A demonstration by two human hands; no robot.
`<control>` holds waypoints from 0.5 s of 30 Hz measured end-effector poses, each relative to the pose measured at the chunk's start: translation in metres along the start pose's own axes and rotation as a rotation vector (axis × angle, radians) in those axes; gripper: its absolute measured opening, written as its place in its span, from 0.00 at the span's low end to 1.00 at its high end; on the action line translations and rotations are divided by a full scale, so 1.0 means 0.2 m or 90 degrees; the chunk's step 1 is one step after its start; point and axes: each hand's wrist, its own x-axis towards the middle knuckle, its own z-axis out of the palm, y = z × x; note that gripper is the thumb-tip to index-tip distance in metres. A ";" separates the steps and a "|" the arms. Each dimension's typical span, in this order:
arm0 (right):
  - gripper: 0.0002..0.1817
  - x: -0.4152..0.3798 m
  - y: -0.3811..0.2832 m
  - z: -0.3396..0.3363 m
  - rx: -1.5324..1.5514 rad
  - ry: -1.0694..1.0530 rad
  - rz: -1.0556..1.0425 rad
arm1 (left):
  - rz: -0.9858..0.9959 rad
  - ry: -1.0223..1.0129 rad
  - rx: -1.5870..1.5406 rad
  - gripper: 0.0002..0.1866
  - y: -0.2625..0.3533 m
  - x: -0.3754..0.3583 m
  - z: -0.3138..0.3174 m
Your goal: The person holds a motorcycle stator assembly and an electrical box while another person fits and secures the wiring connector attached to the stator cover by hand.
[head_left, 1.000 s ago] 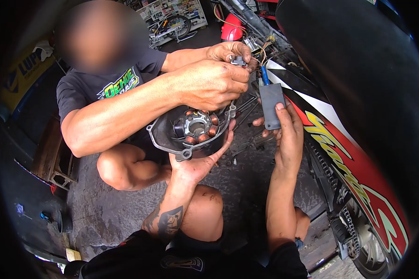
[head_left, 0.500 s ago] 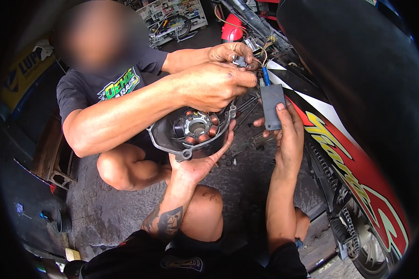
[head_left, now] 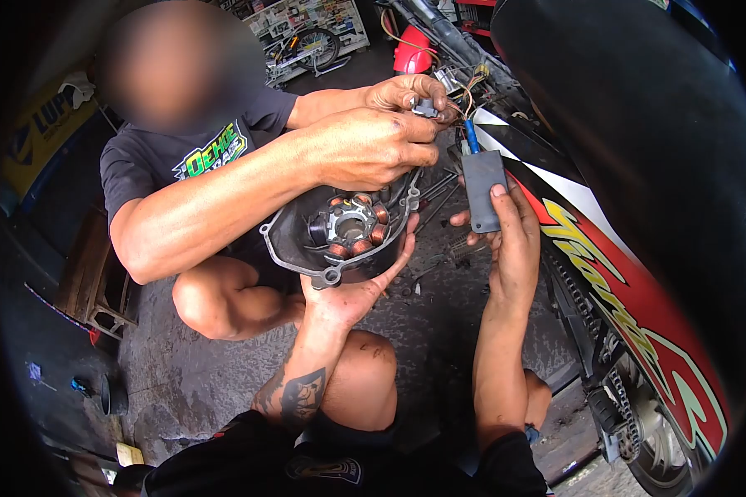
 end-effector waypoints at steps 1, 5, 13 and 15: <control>0.24 0.00 0.00 0.00 0.000 0.000 0.000 | -0.003 0.003 0.000 0.33 0.00 0.00 0.00; 0.25 0.00 0.00 0.00 -0.001 -0.003 -0.004 | 0.002 0.024 0.007 0.34 0.00 0.00 0.01; 0.24 0.00 0.01 0.00 0.008 -0.003 -0.002 | -0.007 0.038 -0.025 0.36 0.00 0.01 0.00; 0.25 0.01 0.01 -0.01 -0.002 -0.012 0.000 | -0.005 0.035 -0.014 0.36 0.00 0.01 0.00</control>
